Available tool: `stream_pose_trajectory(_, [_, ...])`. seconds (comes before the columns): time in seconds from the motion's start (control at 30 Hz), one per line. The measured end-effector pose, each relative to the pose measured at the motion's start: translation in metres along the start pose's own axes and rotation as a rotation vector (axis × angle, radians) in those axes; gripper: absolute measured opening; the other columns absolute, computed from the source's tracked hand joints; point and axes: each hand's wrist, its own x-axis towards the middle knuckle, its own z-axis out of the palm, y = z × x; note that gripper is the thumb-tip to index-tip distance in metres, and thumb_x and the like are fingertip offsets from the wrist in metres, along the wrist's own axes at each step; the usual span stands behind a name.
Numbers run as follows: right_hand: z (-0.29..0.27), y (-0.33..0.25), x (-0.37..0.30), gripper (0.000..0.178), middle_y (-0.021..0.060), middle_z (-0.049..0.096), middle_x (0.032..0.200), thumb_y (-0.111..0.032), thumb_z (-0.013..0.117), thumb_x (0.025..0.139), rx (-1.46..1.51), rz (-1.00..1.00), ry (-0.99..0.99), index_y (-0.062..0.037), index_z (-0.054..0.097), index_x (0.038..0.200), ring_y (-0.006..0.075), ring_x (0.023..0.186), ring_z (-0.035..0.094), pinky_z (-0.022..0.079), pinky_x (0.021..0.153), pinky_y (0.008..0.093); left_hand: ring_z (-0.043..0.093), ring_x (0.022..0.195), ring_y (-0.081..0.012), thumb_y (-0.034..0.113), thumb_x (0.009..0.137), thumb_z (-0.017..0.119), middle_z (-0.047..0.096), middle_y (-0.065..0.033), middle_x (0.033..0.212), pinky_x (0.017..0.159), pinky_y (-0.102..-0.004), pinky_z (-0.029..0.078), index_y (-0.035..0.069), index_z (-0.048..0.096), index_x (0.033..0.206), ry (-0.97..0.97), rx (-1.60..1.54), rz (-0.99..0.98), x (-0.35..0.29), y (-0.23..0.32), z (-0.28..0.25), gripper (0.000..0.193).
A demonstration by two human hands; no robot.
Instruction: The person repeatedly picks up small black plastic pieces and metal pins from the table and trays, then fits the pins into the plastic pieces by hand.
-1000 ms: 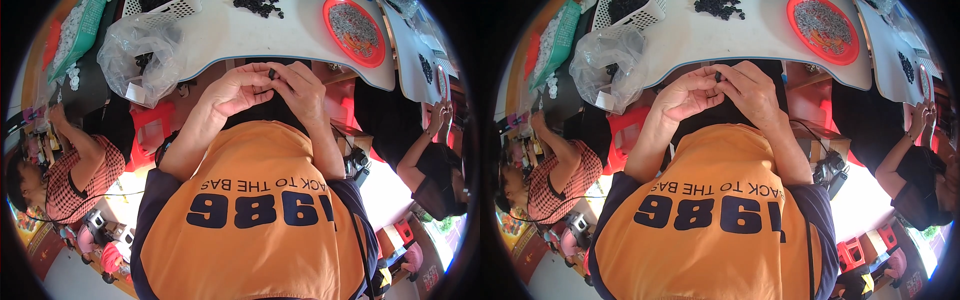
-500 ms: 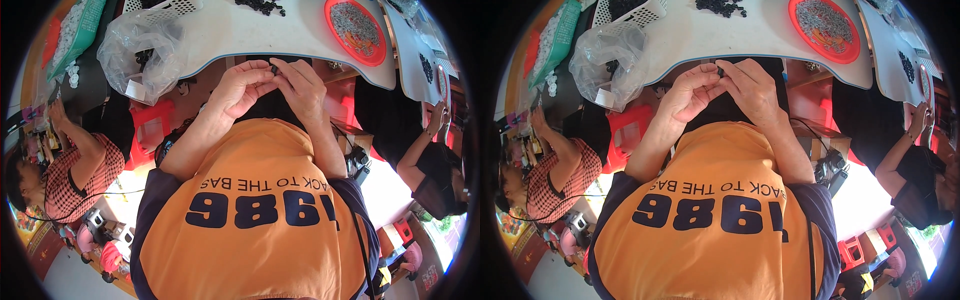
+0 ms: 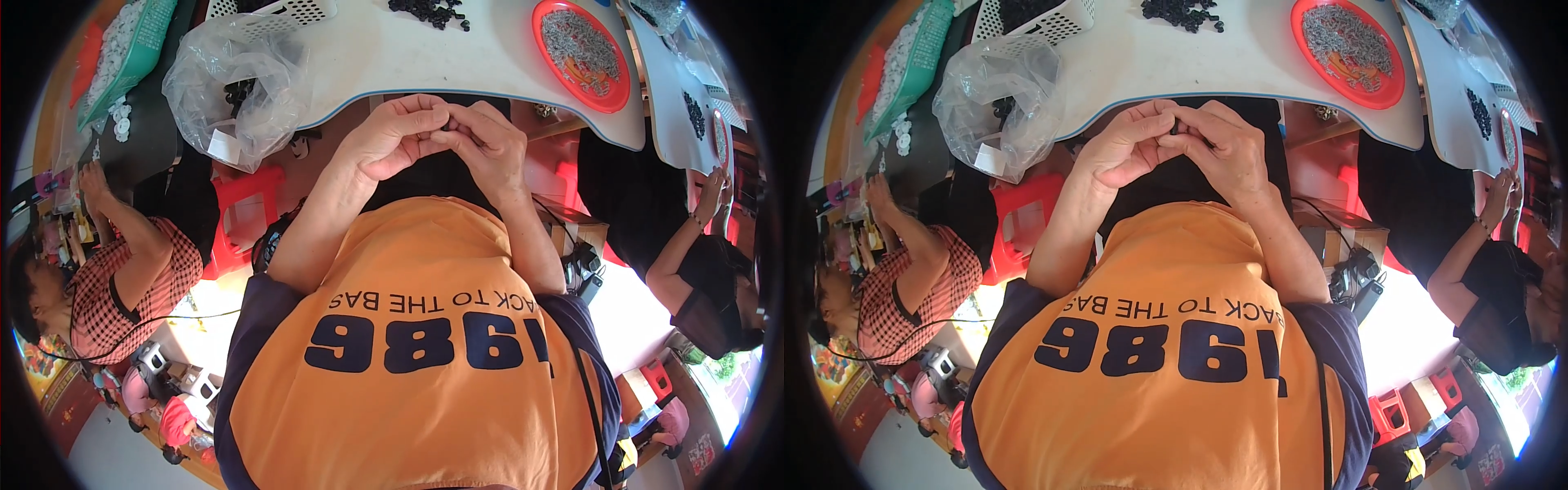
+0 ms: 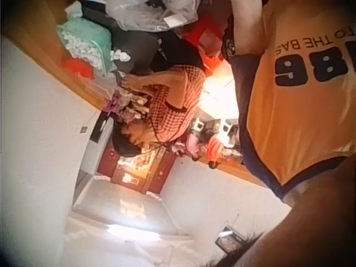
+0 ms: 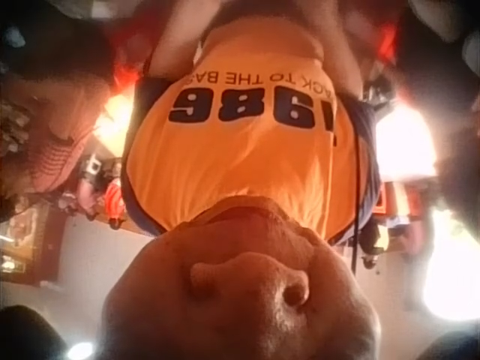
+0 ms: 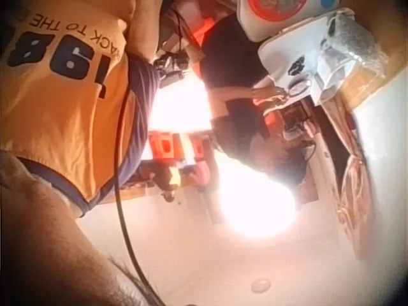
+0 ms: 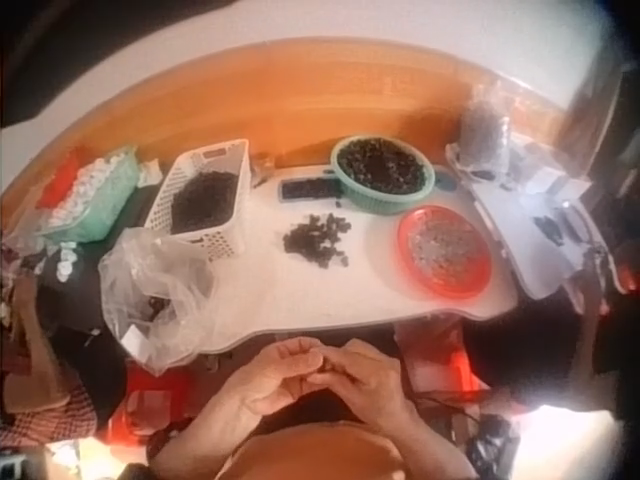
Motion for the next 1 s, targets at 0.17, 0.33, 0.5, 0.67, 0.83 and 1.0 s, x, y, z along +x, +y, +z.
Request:
stream_pose_trajectory(0.17, [-0.005, -0.023, 0.021, 0.04, 0.0065, 0.074, 0.092, -0.009, 0.099, 0.097, -0.012, 0.02, -0.01, -0.0081, 0.091, 0.136, 0.0178, 0.082, 0.07, 0.058, 0.073, 0.0332, 0.085, 0.122, -0.0204, 0.015, 0.12, 0.081, 0.087, -0.0101, 0.131, 0.112, -0.0387, 0.072, 0.004, 0.084, 0.131, 0.045, -0.057, -0.011, -0.005, 0.019, 0.017, 0.016])
stream_pose_trajectory(0.33, [-0.054, -0.088, 0.072, 0.078, 0.0013, 0.072, 0.104, -0.014, 0.102, 0.096, 0.128, 0.179, -0.125, -0.0095, 0.073, 0.168, 0.0134, 0.087, 0.061, 0.057, 0.087, 0.0313, 0.087, 0.116, -0.0228, 0.015, 0.118, 0.082, 0.087, -0.0117, 0.132, 0.109, -0.0366, 0.072, 0.003, 0.081, 0.139, 0.089, -0.05, -0.022, -0.002, 0.086, 0.088, 0.024])
stream_pose_trajectory(0.5, [-0.105, -0.125, 0.073, 0.078, 0.0024, 0.079, 0.109, -0.015, 0.091, 0.11, 0.22, 0.345, -0.185, -0.0047, 0.06, 0.18, 0.0108, 0.095, 0.068, 0.059, 0.099, 0.0313, 0.089, 0.117, -0.028, 0.01, 0.117, 0.082, 0.089, -0.0171, 0.127, 0.109, -0.041, 0.075, -0.002, 0.081, 0.136, 0.338, 0.0, 0.477, -0.017, 0.244, 0.175, 0.022])
stream_pose_trajectory(0.67, [-0.191, -0.083, 0.053, 0.063, 0.0052, 0.082, 0.108, -0.014, 0.087, 0.113, 0.142, 0.401, -0.14, -0.0068, 0.068, 0.173, 0.0133, 0.098, 0.075, 0.062, 0.096, 0.0333, 0.087, 0.124, -0.035, 0.015, 0.123, 0.072, 0.088, -0.0248, 0.127, 0.115, -0.0453, 0.073, -0.005, 0.074, 0.13, 0.428, 0.087, 0.868, 0.083, 0.322, 0.201, 0.021])
stream_pose_trajectory(0.83, [-0.272, -0.011, 0.043, 0.053, 0.0085, 0.083, 0.109, -0.016, 0.087, 0.114, 0.106, 0.45, -0.055, -0.011, 0.076, 0.166, 0.0172, 0.097, 0.077, 0.063, 0.094, 0.0343, 0.088, 0.096, -0.0204, 0.014, 0.107, 0.089, 0.093, -0.0141, 0.118, 0.087, -0.0363, 0.07, 0.001, 0.09, 0.133, 0.5, 1.188, 0.452, 0.231, 0.199, 0.207, 0.029])
stream_pose_trajectory(1.0, [-0.336, 0.049, 0.036, 0.04, 0.0102, 0.078, 0.103, -0.015, 0.087, 0.113, 0.041, 0.394, -0.075, -0.0098, 0.084, 0.153, 0.021, 0.089, 0.073, 0.06, 0.084, 0.0358, 0.086, 0.103, -0.028, 0.013, 0.105, 0.084, 0.089, -0.0132, 0.114, 0.094, -0.042, 0.067, 0.006, 0.094, 0.127, 0.37, 1.779, 0.553, 0.36, 0.111, 0.197, 0.024])
